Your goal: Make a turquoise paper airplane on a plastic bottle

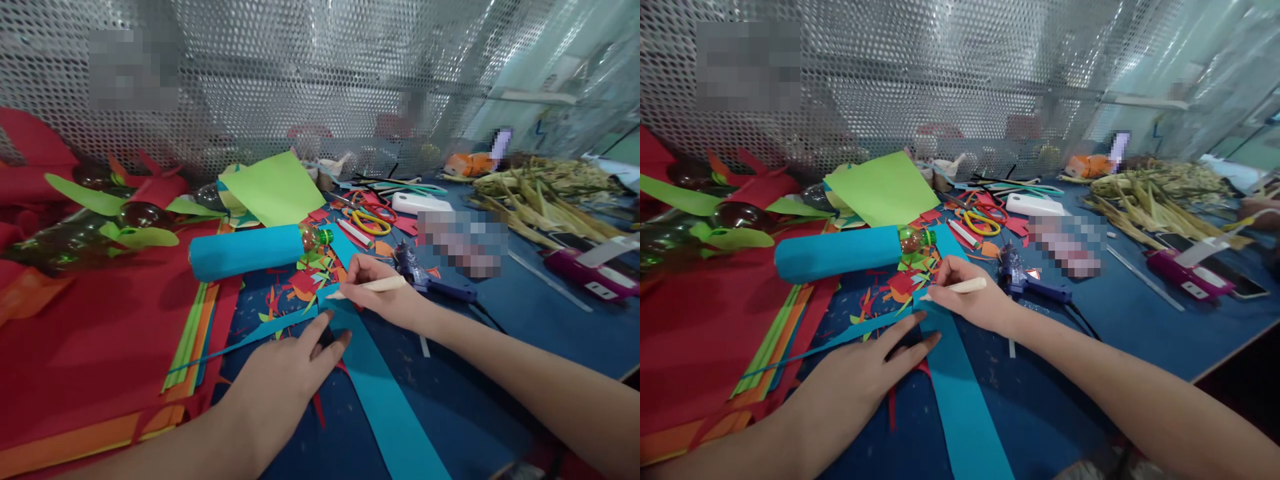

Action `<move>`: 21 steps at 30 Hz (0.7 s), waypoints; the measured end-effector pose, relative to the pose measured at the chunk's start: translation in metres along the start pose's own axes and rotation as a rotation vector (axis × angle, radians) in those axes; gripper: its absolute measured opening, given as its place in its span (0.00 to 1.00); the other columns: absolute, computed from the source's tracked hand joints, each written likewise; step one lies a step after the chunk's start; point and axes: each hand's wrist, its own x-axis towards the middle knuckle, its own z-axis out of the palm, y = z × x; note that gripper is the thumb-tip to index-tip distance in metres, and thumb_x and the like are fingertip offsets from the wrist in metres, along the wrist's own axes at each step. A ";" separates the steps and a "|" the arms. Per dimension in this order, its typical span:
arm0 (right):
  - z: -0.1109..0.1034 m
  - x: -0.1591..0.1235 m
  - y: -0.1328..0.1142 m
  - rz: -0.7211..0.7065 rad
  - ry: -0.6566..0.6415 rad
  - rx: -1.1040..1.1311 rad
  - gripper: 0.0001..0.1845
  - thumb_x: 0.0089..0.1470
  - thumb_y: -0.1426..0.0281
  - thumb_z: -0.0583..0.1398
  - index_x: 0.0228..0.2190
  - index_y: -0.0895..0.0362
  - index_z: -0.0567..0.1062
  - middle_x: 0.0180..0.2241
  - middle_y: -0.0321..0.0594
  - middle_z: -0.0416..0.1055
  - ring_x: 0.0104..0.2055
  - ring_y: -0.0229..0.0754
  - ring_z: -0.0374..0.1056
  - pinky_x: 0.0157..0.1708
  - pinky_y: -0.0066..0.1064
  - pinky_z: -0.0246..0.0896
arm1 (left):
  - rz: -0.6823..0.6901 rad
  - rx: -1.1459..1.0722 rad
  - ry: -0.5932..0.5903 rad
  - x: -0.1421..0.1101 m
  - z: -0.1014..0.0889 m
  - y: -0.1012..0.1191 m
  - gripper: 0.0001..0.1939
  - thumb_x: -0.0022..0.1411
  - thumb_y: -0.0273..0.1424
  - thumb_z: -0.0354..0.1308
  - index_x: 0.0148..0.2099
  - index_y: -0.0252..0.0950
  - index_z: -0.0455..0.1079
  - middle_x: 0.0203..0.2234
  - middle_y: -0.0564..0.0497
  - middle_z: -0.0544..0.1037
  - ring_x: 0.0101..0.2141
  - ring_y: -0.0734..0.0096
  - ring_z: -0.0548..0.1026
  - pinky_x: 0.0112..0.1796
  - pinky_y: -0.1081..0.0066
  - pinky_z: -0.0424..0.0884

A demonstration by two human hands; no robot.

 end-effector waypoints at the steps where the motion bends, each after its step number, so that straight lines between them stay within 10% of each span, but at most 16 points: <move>1: 0.000 0.001 0.001 -0.014 0.006 -0.020 0.10 0.49 0.69 0.59 0.24 0.53 0.60 0.19 0.26 0.58 0.19 0.31 0.54 0.19 0.26 0.48 | 0.000 0.014 -0.010 0.000 0.000 0.001 0.38 0.55 0.14 0.53 0.64 0.50 0.55 0.60 0.40 0.64 0.31 0.65 0.80 0.31 0.66 0.78; 21: 0.001 0.000 0.004 -0.055 -0.058 -0.071 0.09 0.49 0.70 0.57 0.21 0.54 0.60 0.18 0.26 0.54 0.20 0.32 0.46 0.20 0.27 0.39 | 0.087 0.149 -0.034 0.002 -0.005 0.006 0.35 0.54 0.13 0.49 0.63 0.41 0.58 0.61 0.42 0.63 0.29 0.68 0.80 0.26 0.70 0.77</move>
